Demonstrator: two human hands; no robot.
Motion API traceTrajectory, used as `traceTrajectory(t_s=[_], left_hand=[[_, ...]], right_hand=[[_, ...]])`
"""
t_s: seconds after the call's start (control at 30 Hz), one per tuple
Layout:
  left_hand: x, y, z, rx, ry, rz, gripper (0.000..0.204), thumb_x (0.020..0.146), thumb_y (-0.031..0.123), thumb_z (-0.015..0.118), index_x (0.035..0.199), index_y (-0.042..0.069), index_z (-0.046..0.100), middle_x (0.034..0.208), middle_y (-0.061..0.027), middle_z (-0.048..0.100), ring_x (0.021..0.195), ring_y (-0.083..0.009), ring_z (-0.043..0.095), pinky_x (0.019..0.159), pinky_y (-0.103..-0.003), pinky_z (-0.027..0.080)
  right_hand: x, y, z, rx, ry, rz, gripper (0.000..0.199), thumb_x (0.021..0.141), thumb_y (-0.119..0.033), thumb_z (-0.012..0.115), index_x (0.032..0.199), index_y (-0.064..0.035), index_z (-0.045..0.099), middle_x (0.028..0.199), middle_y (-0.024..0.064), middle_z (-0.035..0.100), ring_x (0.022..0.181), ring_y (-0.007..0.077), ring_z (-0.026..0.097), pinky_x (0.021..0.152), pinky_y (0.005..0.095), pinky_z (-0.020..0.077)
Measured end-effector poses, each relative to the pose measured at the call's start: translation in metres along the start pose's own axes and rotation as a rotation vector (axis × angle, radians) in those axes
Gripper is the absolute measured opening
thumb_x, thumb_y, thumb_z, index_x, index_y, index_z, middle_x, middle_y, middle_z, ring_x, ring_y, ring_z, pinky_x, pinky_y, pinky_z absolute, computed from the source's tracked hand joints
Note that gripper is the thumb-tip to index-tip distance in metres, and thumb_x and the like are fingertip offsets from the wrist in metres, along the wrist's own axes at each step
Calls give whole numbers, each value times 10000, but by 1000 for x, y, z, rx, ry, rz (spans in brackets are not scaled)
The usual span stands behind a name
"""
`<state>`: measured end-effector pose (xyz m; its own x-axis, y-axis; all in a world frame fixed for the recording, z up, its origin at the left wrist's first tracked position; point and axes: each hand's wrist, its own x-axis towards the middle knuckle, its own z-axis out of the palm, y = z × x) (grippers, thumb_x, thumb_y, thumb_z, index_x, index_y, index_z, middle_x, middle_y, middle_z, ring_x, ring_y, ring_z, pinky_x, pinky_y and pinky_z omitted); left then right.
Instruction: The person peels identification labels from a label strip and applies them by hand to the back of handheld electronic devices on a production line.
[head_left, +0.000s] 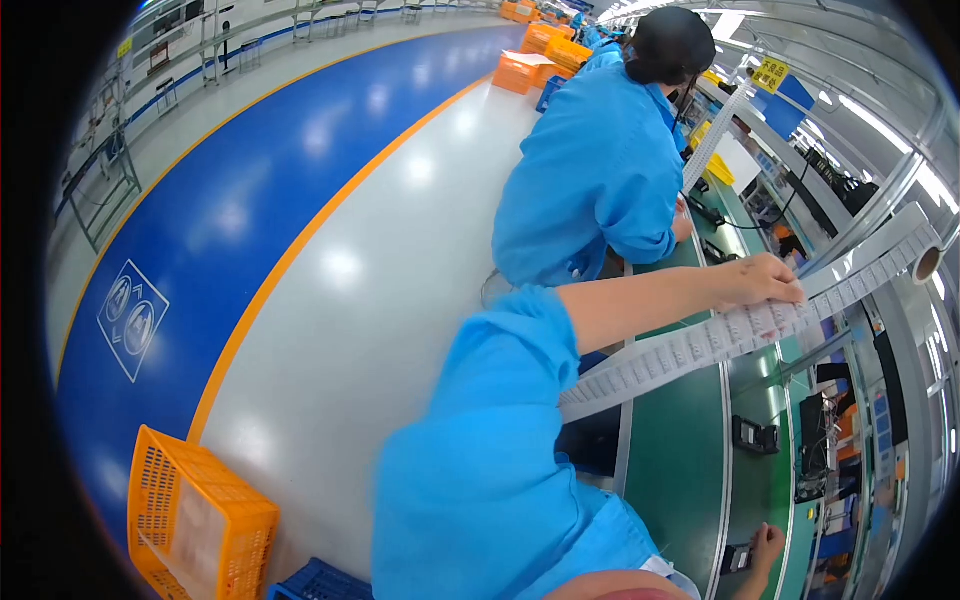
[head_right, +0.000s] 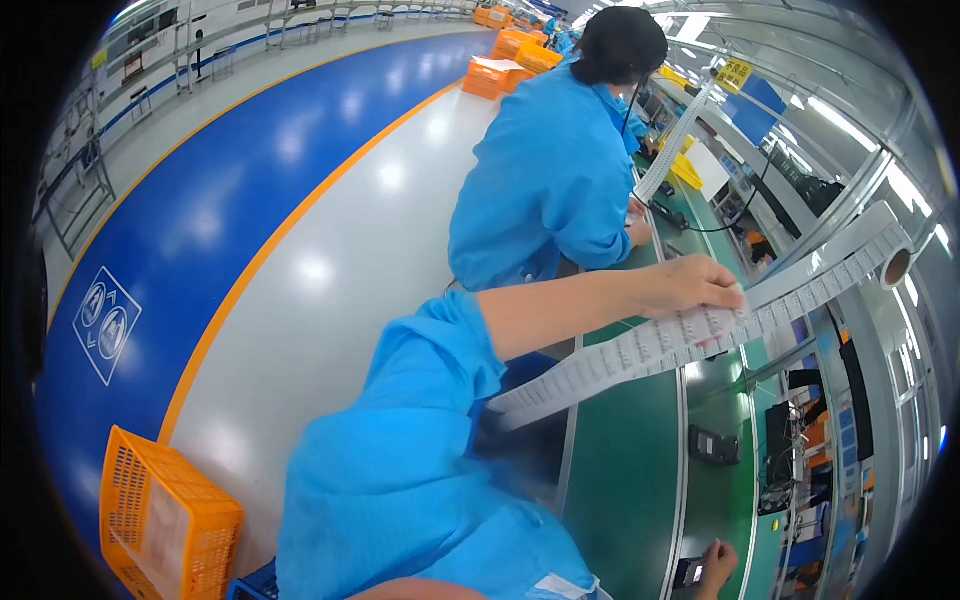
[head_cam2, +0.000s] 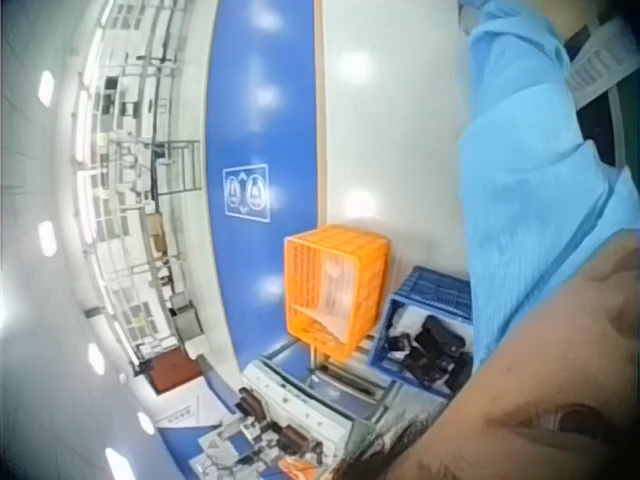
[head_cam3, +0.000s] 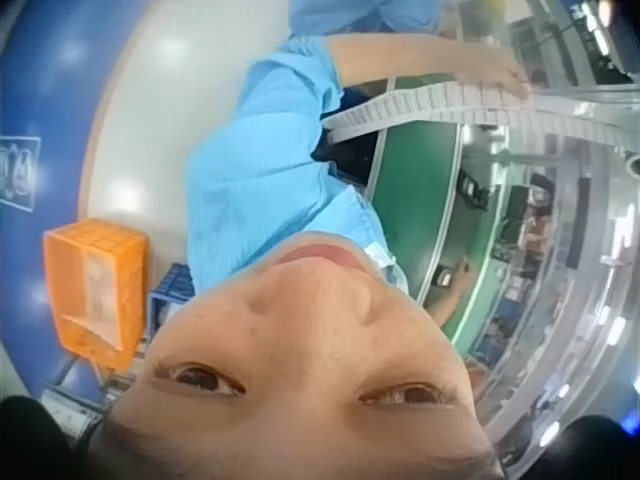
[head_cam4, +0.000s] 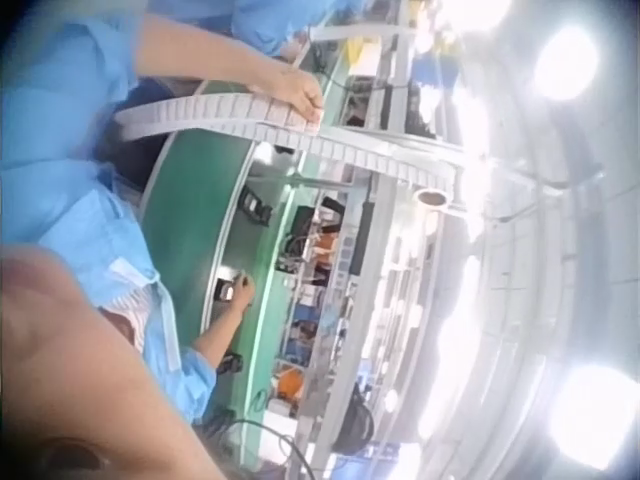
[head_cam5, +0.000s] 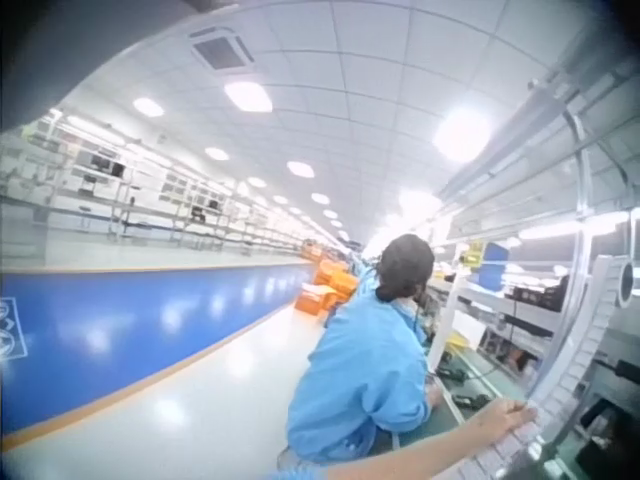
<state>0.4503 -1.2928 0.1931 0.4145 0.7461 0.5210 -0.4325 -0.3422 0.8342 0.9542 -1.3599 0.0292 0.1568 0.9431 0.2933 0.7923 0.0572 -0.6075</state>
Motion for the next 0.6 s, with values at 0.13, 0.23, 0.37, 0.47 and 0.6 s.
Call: traceTrajectory(t_s=[0.13,0.23,0.37,0.47,0.6], left_hand=[[55,-28,44,-97,-134,-48,191,797,156,506,801,-35,519,634,-139,562,503,-198,570,433,-290,466],[97,-71,86,-192,-267,-98,188,792,158,515,795,-29,529,626,-138,562,514,-202,572,414,-311,463],[125,-162,142,70,-332,-141,199,743,185,570,749,-14,563,655,-112,572,548,-196,569,464,-320,462],[121,-236,176,454,-422,-158,262,708,223,589,782,-29,588,736,-110,575,736,-174,526,634,-355,420],[105,-313,221,148,-553,-559,262,703,219,607,879,26,604,831,-54,583,796,-118,507,671,-270,412]], right_hand=[[-1,30,-30,-153,12,36,210,783,-110,512,607,1,483,473,43,480,403,80,443,369,213,332],[-7,24,-56,-59,-12,21,204,784,-105,511,611,-2,481,469,44,479,386,84,450,342,210,343],[-26,-4,-74,44,26,68,210,790,-128,504,617,-10,484,468,44,478,357,86,439,311,204,338],[-48,-17,-70,-95,39,47,225,765,-158,523,575,-40,506,487,20,474,377,78,409,342,226,293],[-78,-4,-54,40,-24,172,208,759,-164,524,634,2,540,532,34,516,488,104,486,448,219,369]])
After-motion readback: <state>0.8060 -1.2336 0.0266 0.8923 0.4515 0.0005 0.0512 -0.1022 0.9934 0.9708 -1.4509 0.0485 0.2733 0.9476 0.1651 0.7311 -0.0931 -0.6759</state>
